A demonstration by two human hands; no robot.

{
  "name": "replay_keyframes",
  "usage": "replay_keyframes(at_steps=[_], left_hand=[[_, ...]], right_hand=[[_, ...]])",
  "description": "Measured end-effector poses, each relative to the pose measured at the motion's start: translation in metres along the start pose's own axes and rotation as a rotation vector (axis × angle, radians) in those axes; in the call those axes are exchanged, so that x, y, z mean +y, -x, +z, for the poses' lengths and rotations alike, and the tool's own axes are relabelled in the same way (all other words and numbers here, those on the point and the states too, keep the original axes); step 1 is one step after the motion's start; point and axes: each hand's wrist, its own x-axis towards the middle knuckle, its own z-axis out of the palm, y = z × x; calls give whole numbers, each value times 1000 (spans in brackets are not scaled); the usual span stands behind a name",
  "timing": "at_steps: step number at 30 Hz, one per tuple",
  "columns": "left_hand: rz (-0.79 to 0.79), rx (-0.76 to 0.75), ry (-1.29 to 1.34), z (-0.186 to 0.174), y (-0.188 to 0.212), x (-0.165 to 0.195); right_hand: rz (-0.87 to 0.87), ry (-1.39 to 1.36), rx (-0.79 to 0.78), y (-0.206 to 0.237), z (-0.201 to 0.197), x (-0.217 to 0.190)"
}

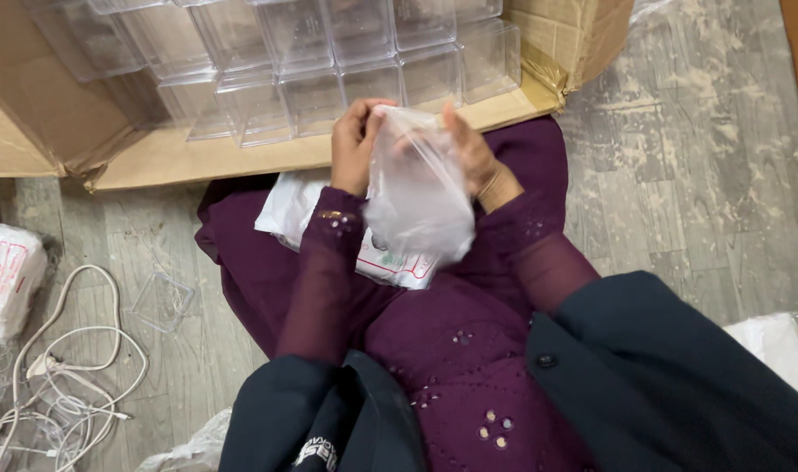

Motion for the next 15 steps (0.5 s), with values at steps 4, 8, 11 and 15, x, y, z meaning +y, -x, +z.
replay_keyframes(at_steps=[4, 8, 11, 15], left_hand=[[-315, -337, 538, 16, 2, -4], [-577, -619, 679, 17, 59, 5], [-562, -783, 337, 7, 71, 15], [-420, -800, -110, -2, 66, 20]], right_hand=[[-22, 315, 59, -2, 18, 9], [-350, 143, 355, 4, -6, -10], [-664, -18, 409, 44, -59, -56], [-1102, 101, 794, 138, -134, -101]])
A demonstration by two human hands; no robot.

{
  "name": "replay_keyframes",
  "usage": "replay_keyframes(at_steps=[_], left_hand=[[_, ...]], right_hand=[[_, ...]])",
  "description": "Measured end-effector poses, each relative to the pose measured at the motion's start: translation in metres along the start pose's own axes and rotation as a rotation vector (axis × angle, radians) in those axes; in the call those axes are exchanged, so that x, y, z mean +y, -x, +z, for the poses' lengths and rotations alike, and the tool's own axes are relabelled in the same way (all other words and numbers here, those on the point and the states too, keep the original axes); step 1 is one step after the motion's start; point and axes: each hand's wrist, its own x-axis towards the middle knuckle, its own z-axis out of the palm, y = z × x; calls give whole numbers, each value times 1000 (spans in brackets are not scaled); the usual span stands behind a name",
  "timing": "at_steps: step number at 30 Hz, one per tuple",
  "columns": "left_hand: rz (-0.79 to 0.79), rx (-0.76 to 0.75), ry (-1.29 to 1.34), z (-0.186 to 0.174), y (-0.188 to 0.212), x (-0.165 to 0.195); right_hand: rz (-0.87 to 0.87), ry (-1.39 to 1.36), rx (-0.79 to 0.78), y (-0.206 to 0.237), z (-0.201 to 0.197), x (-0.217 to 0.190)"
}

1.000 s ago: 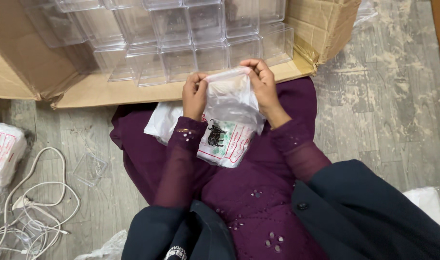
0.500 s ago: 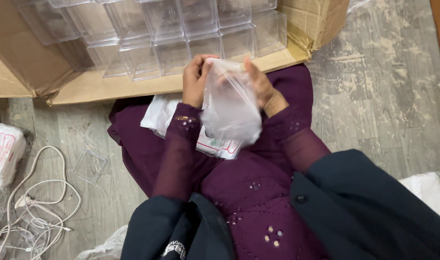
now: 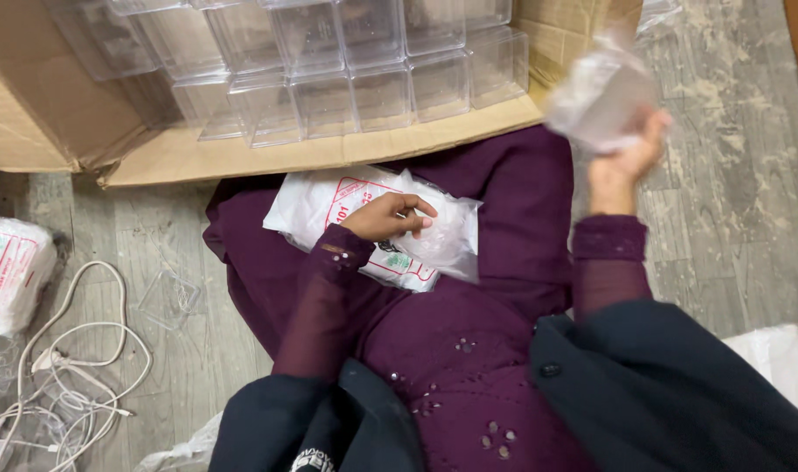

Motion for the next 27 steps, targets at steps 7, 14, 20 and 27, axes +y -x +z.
replay_keyframes(at_steps=[7, 14, 20, 27], left_hand=[[265, 576, 458, -29, 7, 12], [491, 776, 602, -60, 48, 43], [570, 951, 621, -60, 54, 49], [507, 941, 558, -48, 48, 59]], right_hand=[[-1, 244, 766, 54, -119, -20], [271, 142, 251, -15, -40, -3], [-201, 520, -224, 33, 111, -2], [-34, 899, -1360, 152, 257, 40]])
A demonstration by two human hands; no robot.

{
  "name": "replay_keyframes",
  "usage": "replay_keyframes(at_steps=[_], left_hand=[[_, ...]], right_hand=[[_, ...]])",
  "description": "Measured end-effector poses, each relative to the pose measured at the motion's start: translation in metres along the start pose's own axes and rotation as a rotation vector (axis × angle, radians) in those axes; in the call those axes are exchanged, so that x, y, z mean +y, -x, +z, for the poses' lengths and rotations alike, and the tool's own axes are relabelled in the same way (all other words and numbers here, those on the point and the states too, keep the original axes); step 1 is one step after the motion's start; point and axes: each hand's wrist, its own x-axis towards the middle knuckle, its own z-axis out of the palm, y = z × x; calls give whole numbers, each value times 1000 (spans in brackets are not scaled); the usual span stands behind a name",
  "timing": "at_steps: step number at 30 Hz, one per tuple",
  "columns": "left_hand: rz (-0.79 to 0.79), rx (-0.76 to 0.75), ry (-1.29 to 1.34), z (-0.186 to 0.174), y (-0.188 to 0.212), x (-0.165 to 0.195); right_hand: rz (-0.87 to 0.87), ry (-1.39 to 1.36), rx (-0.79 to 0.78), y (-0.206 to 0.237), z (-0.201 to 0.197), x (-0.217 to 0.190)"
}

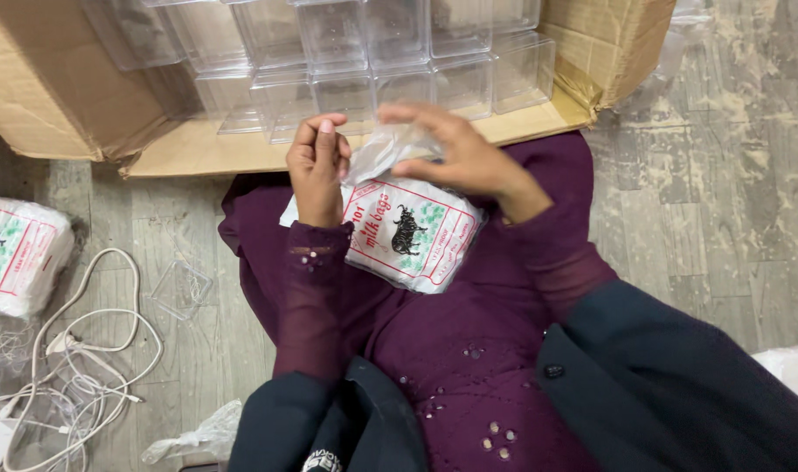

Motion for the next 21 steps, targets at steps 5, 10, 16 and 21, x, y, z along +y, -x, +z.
replay_keyframes(at_steps=[5, 10, 16, 21], left_hand=[[-91, -178, -200, -3, 12, 14], [-131, -470, -290, -8, 17, 13], [-47, -341, -395, -7, 17, 5], [61, -304, -90, -2, 18, 7]], right_hand=[[205, -159, 98, -8, 27, 6], [184, -200, 230, 4, 24, 21], [188, -502, 440, 3, 30, 19], [321, -420, 414, 5, 34, 18]])
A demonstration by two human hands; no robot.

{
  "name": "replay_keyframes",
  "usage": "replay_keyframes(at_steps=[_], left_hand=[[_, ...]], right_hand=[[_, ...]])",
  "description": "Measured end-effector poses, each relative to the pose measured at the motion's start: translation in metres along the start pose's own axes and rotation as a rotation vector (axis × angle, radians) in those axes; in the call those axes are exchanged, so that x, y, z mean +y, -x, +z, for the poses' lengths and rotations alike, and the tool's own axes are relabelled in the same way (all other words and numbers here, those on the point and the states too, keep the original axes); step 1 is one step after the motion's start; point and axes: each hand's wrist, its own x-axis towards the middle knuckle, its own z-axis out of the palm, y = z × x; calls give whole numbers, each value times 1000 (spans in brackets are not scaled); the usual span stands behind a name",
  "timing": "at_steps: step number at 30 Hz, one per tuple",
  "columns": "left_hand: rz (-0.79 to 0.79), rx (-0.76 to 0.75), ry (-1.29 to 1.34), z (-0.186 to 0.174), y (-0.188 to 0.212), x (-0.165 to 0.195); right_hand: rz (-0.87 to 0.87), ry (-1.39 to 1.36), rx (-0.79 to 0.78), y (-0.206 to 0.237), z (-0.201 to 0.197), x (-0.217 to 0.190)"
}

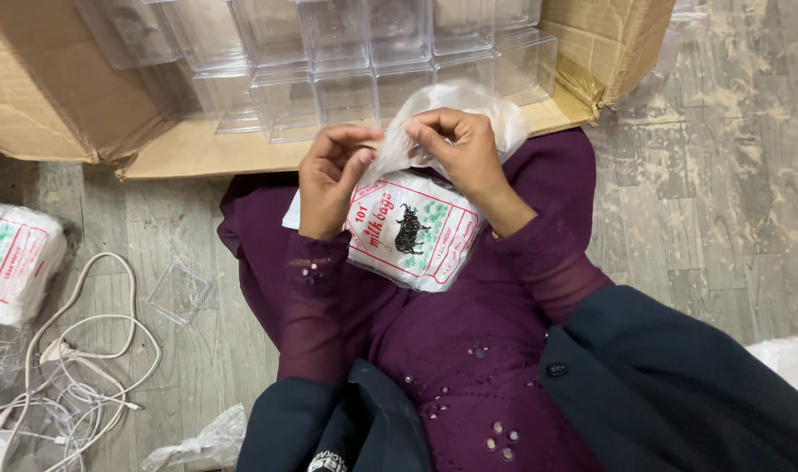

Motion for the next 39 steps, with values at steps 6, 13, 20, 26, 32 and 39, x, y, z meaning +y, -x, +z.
replay_keyframes(at_steps=[6, 13, 20, 26, 32, 39], left_hand=[[-147, -86, -20, 14, -1, 8], [8, -88, -298, 30, 0, 13], [-150, 34, -254, 27, -1, -3], [40, -73, -78, 11, 2, 0], [-26, -285, 351, -13, 3, 17], [-219, -467, 107, -30, 16, 34]], right_hand=[[-121, 67, 40, 2, 1, 1], [-127, 189, 185, 4, 1, -7], [-154, -1, 202, 4, -1, -9], [-58, -204, -27, 1, -17, -6], [-200, -179, -678, 36, -25, -32], [-147, -875, -499, 63, -42, -36]])
